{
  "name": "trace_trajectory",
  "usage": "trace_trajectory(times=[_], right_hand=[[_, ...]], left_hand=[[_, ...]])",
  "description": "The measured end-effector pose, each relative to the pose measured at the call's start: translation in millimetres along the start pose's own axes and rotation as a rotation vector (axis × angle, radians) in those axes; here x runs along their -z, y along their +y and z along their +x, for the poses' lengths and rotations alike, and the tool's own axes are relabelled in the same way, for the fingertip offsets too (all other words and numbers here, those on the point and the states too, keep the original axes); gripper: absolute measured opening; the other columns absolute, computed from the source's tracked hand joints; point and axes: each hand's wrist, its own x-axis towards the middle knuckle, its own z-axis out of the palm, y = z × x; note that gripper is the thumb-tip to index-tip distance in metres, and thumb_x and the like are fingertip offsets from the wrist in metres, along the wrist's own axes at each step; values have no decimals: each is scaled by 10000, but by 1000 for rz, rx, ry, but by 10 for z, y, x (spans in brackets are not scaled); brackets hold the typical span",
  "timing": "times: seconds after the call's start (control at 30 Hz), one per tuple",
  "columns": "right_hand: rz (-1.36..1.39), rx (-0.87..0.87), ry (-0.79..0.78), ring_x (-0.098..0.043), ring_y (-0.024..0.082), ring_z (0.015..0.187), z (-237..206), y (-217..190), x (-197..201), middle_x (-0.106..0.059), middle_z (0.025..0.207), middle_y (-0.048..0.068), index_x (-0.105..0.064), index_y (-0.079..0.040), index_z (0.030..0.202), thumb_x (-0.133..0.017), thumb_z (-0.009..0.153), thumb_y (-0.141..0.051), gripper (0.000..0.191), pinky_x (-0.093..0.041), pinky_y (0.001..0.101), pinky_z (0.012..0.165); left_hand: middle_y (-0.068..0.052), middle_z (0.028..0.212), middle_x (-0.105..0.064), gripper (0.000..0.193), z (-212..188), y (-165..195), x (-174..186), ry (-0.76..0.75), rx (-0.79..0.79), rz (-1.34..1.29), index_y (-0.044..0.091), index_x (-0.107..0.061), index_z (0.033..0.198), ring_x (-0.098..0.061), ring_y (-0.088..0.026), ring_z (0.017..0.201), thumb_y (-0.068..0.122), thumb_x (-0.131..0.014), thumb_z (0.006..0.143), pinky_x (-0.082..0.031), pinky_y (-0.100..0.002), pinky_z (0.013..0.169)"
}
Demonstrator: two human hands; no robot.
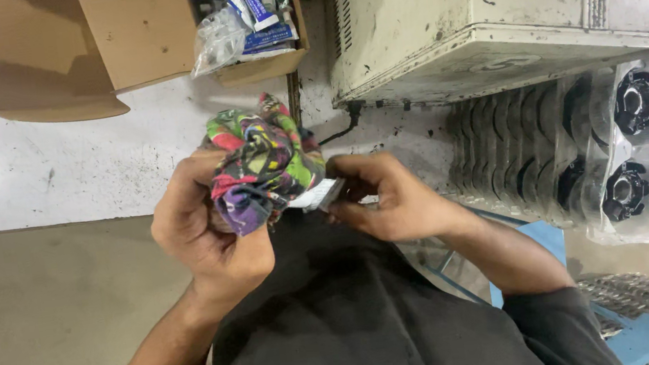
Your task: The person applies adhesive from a tube onto small black rotor-like plastic parts, one at a time, and places the treated parts into clear plastic trays. They occasionally wipe the tube nozzle with a cloth and pick new untreated parts from a pile on the table.
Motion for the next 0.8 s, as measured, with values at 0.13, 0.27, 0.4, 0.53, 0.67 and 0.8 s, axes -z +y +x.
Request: trace_trajectory(times=[0.13,0.27,0.4,0.53,0.67,0.8], right_hand=[[37,-157,-56,-686,89,763,51,-3,-9,-716,857,32,-665,17,1138,-551,922,10,244,-591,258,706],[139,-179,-129,-711,105,781,66,29,21,-720,866,58,-663,44,1052,-494,985,4,186,-600,270,702],[189,-164,-121,-721,110,768,56,121,30,-724,857,56,-669,35,995,-486,982,17,185,-607,269,692],[153,-109,-39,-687,105,700,19,224,7,-709,769,57,-686,42,900,-534,1031,-16,209,-559,264,612],[147,-86,-19,-697,107,681,-19,233,1,-711,751,57,-680,48,886,-549,1028,-7,201,-565,271,596],[-2,-2,-119,-731,108,764,-99,108,118,-742,859,67,-664,45,1134,-527,983,46,204,-609,271,684]], left_hand=[[-31,945,-613,121,18,-46,-1,-47,-95,113,-41,-577,1096,-502,-34,757,-53,-587,976,-412,-139,693],[-43,924,-605,148,32,-39,-32,-20,-81,141,-50,-592,1072,-455,-30,689,-69,-607,926,-375,-148,641],[-77,891,-619,134,60,11,-79,-47,-169,141,-31,-588,1066,-578,-118,773,-76,-587,940,-481,-205,741],[-141,916,-645,204,97,75,-127,-88,-279,214,-45,-582,1022,-641,-193,812,-45,-627,823,-526,-263,749],[-149,867,-634,207,88,68,-178,-78,-308,268,-48,-575,957,-637,-204,809,-61,-605,752,-527,-325,757],[-1,878,-625,128,67,-39,-118,-7,-73,71,1,-592,1051,-559,-45,698,2,-636,932,-441,-180,624]])
